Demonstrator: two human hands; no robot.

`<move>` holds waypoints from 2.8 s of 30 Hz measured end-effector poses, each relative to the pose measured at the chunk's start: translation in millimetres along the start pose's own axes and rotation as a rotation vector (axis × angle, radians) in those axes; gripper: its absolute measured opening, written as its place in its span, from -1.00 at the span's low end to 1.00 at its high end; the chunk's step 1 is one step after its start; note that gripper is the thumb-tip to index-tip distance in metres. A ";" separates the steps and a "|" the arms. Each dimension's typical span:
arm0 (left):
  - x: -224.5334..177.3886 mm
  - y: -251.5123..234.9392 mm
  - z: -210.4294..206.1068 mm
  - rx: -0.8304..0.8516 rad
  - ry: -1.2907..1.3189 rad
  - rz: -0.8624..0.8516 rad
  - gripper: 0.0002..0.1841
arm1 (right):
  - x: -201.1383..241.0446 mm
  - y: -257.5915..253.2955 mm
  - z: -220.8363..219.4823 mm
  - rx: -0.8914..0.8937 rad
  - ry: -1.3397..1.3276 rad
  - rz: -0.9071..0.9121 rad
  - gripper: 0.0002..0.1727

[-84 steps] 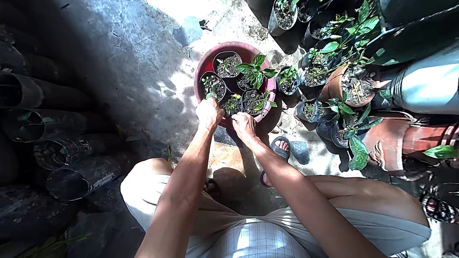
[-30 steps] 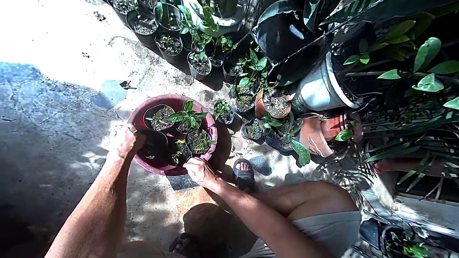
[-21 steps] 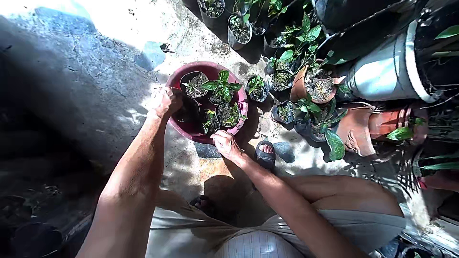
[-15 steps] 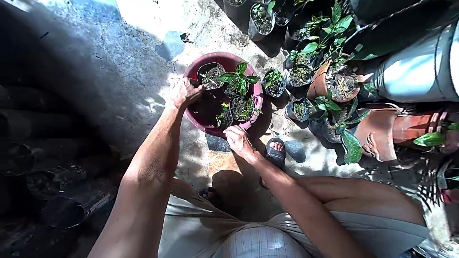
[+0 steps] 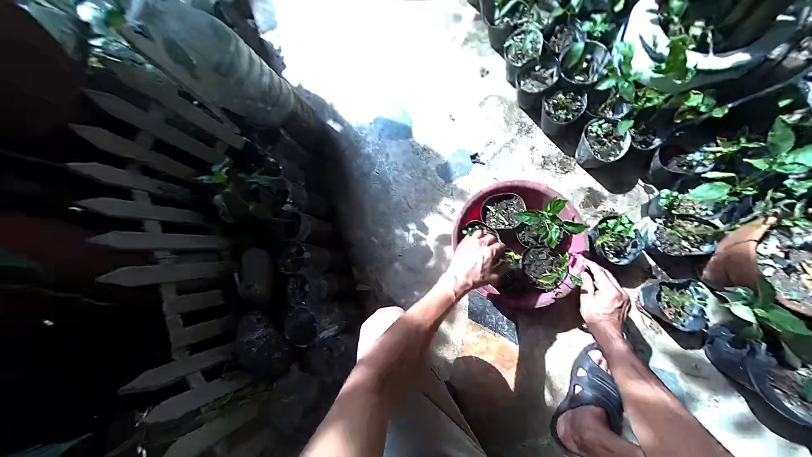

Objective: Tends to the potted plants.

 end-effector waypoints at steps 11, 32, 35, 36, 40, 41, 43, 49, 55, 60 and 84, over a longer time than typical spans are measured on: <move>-26.3 50.6 -36.9 0.241 0.300 0.628 -0.64 | 26.1 -57.4 -15.4 0.389 0.327 -0.055 -0.68; -21.4 15.9 -33.5 0.334 0.296 0.799 -0.52 | 58.4 -61.1 8.6 0.540 0.376 0.008 -0.63; -7.3 19.7 -70.8 0.318 0.273 0.782 -0.57 | 33.5 -63.2 -8.1 0.530 0.398 0.027 -0.66; -6.1 21.0 -76.1 0.308 0.265 0.783 -0.58 | 29.7 -63.6 -11.2 0.533 0.392 0.036 -0.65; -6.0 23.2 -78.1 0.276 0.239 0.796 -0.61 | 29.0 -64.0 -20.1 0.533 0.337 -0.003 -0.65; -6.5 22.9 -77.0 0.275 0.231 0.799 -0.61 | 30.8 -64.7 -20.2 0.542 0.335 -0.025 -0.67; -7.5 23.9 -77.7 0.267 0.228 0.813 -0.61 | 33.0 -65.2 -20.6 0.550 0.345 -0.052 -0.67; -0.8 31.0 -83.9 0.159 0.365 0.828 -0.62 | 38.8 -68.5 -22.1 0.566 0.399 -0.038 -0.69; 3.1 33.8 -83.2 0.169 0.363 0.759 -0.62 | 43.4 -74.6 -27.5 0.575 0.341 -0.156 -0.75; 0.0 34.0 -89.3 0.183 0.335 0.707 -0.59 | 46.3 -76.1 -23.9 0.621 0.460 -0.106 -0.72; -0.3 35.6 -97.0 0.085 0.311 0.628 -0.62 | 37.9 -68.6 -32.1 0.638 0.430 -0.128 -0.63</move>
Point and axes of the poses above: each hand's wrist, its own y-axis away from the middle knuckle, its own z-axis out of the back of the hand, x = y × z, the point moved 1 cm from there along -y, towards the middle knuckle, and after that the axes turned 9 degrees about -z, right-handed, at the moved point
